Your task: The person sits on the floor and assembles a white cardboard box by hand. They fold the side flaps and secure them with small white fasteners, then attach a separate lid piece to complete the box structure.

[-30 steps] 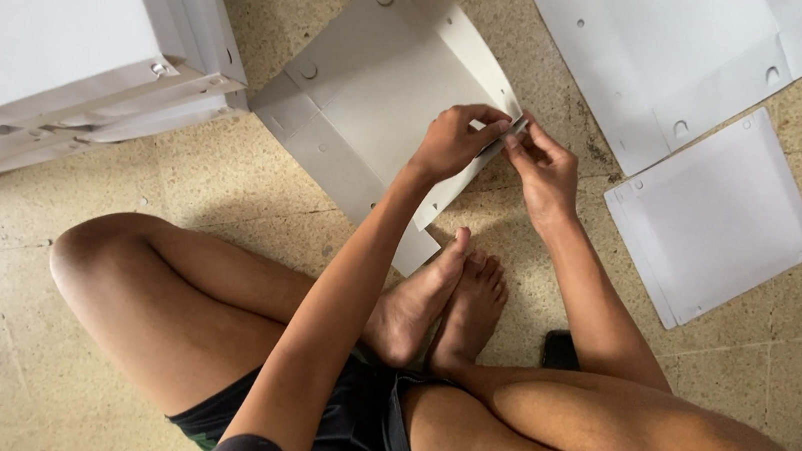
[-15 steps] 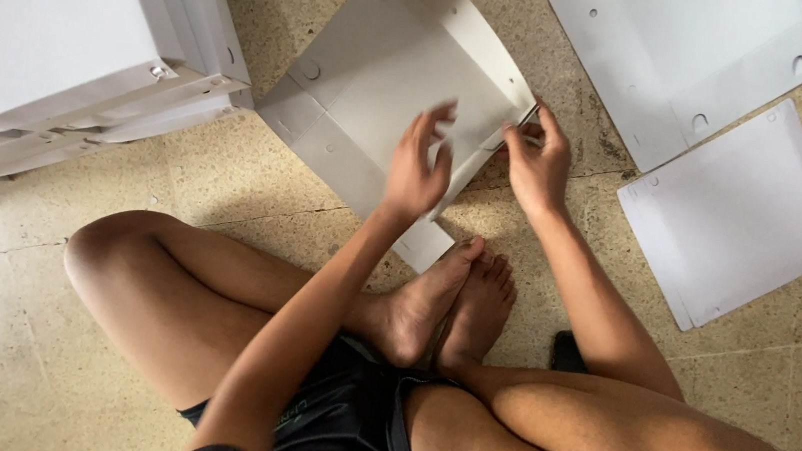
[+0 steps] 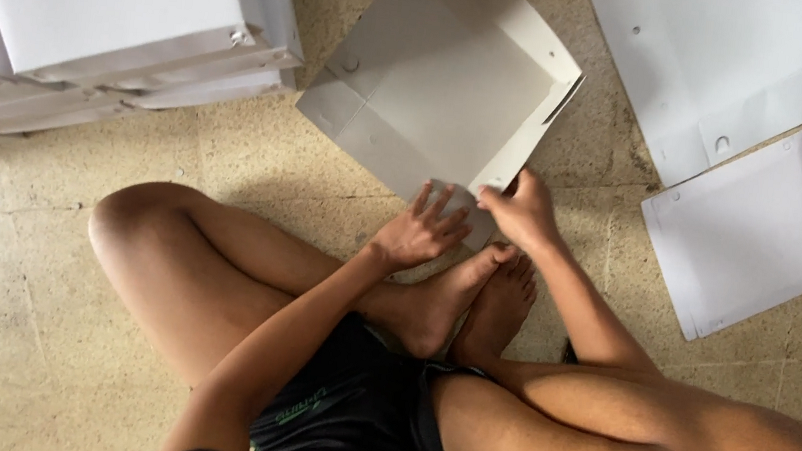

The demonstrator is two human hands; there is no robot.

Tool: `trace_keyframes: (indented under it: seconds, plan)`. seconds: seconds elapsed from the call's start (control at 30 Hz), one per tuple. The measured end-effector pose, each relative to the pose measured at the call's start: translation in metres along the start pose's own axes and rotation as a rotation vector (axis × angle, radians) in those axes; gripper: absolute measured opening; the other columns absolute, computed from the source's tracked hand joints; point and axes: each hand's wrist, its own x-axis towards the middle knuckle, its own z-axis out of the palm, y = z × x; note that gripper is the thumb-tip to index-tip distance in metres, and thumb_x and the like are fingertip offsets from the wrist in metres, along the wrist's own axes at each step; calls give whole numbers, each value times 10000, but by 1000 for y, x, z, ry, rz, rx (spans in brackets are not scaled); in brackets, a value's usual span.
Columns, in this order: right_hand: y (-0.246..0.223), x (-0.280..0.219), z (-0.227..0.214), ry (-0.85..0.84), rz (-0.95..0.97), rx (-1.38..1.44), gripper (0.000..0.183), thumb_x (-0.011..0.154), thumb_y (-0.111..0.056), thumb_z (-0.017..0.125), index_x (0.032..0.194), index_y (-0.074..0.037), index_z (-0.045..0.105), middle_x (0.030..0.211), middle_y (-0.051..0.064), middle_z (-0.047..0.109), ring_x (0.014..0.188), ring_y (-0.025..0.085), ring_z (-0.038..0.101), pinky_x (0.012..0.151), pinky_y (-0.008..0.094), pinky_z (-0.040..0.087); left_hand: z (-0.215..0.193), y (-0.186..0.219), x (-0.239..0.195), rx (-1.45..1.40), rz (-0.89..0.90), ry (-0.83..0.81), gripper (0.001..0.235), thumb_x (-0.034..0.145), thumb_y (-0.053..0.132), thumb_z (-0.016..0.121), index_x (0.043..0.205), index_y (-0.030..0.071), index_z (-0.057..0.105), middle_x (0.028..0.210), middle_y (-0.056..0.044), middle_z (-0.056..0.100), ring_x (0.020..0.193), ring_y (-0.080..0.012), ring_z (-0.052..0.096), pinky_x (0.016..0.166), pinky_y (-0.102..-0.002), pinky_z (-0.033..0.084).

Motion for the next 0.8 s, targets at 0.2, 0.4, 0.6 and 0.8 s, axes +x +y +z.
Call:
trace_keyframes:
  seconds: [0.2, 0.4, 0.6, 0.8]
  plan:
    - [44, 38, -21, 110, -13, 23, 297, 879, -340, 769, 877, -53, 690, 669, 51, 619, 656, 192, 635, 502, 363, 461, -7, -5, 4, -204, -77, 247, 289, 956, 166, 641, 1235, 89, 643, 1142, -135, 719, 1065, -337, 718, 944, -475, 576]
    - [20, 37, -29, 101, -27, 32, 239, 911, -303, 749, 1009, -88, 712, 750, 39, 650, 704, 154, 614, 577, 346, 473, -2, -11, 21, -649, -481, 336, 112, 975, 160, 629, 1044, 120, 708, 949, -84, 765, 839, -295, 754, 716, -423, 628]
    - [18, 50, -49, 115, -124, 87, 128, 952, -196, 723, 1017, -88, 698, 690, -32, 536, 633, 90, 538, 528, 261, 409, -60, -11, 50, -366, -194, 329, 123, 911, 120, 673, 997, 76, 749, 923, -127, 761, 824, -279, 766, 717, -358, 629]
    - [-9, 14, -43, 15, -40, 132, 262, 885, -250, 775, 1020, -44, 685, 814, 133, 699, 756, 238, 675, 675, 386, 508, -54, -12, 80, -775, -794, 234, 207, 938, 225, 678, 816, 73, 748, 662, -124, 697, 653, -345, 707, 492, -460, 503]
